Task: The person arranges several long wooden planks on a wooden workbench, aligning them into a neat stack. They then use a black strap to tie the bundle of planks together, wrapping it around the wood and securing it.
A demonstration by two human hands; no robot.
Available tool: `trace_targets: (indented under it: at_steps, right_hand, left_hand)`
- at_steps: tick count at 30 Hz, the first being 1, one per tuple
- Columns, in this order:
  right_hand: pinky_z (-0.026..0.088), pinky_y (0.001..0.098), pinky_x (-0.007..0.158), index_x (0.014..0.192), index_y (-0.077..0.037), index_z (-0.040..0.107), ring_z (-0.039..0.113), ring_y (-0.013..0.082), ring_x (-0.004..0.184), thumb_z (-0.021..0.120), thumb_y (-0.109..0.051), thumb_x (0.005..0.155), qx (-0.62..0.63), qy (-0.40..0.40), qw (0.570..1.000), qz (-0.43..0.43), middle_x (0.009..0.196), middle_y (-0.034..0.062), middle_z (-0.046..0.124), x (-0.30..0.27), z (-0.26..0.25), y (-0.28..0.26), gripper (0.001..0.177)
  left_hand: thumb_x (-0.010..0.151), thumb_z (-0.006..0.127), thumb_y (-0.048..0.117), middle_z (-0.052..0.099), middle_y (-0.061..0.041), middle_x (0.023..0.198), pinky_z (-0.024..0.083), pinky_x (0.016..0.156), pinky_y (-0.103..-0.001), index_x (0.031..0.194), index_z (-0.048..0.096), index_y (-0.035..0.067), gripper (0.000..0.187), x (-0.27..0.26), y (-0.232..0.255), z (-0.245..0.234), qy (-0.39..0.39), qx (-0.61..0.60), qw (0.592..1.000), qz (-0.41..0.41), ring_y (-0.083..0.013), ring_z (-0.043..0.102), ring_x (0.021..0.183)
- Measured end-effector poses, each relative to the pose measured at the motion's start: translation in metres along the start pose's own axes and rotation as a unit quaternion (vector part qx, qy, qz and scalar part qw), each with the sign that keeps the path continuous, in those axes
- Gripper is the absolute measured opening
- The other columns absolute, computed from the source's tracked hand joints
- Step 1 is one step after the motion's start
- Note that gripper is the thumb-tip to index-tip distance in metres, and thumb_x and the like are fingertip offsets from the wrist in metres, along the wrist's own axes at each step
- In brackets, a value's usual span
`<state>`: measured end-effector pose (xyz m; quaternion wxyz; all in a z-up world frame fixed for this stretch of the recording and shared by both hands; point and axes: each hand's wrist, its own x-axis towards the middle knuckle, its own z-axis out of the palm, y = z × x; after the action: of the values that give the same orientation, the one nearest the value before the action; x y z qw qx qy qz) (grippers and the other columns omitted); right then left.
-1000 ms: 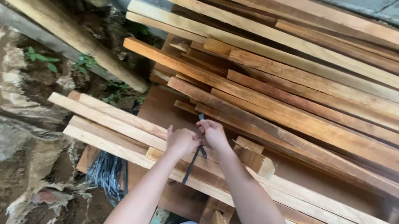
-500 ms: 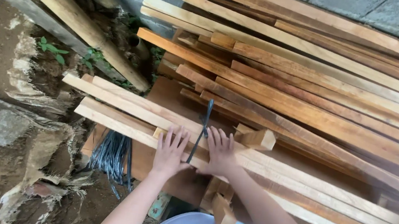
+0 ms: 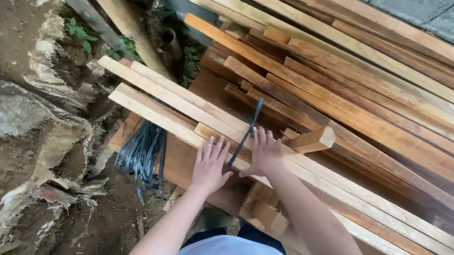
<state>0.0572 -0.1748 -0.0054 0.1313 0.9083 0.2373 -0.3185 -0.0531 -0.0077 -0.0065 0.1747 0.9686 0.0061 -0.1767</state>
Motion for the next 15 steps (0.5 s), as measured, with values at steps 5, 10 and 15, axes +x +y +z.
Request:
trace_targets:
  at_steps: [5, 10, 15]
  right_hand:
    - [0.039, 0.0539, 0.113, 0.156, 0.001, 0.027, 0.031, 0.0376, 0.15, 0.069, -0.087, 0.066, -0.011, -0.002, 1.0, 0.008, 0.165, 0.0201, 0.025, 0.022, 0.004, -0.004, 0.133]
    - [0.059, 0.05, 0.08, 0.11, -0.016, 0.077, 0.074, 0.0295, 0.105, 0.058, -0.057, 0.08, 0.0, 0.032, 0.999, 0.016, 0.112, 0.0067, 0.075, 0.023, -0.015, -0.042, 0.054]
    - [0.057, 0.0451, 0.089, 0.113, -0.015, 0.075, 0.071, 0.034, 0.114, 0.067, -0.053, 0.087, 0.219, -0.046, 0.965, -0.137, 0.108, 0.0138, 0.076, 0.014, -0.049, -0.116, 0.047]
  left_hand:
    - [0.095, 0.067, 0.038, 0.054, 0.006, 0.14, 0.045, 0.105, -0.044, 0.124, 0.067, 0.025, 0.032, -0.027, -0.061, 0.047, 0.142, -0.13, 0.981, 0.03, -0.0214, 0.049, 0.132]
    - [0.101, 0.059, 0.046, 0.075, 0.016, 0.107, 0.057, 0.088, -0.03, 0.11, 0.077, 0.039, 0.021, -0.042, -0.161, 0.094, 0.193, -0.303, 0.925, -0.126, -0.0121, 0.072, 0.102]
    - [0.101, 0.057, 0.023, 0.078, -0.007, 0.107, 0.059, 0.089, -0.045, 0.113, 0.075, 0.023, 0.022, -0.051, -0.229, 0.092, 0.146, -0.314, 0.915, -0.207, -0.0347, 0.071, 0.107]
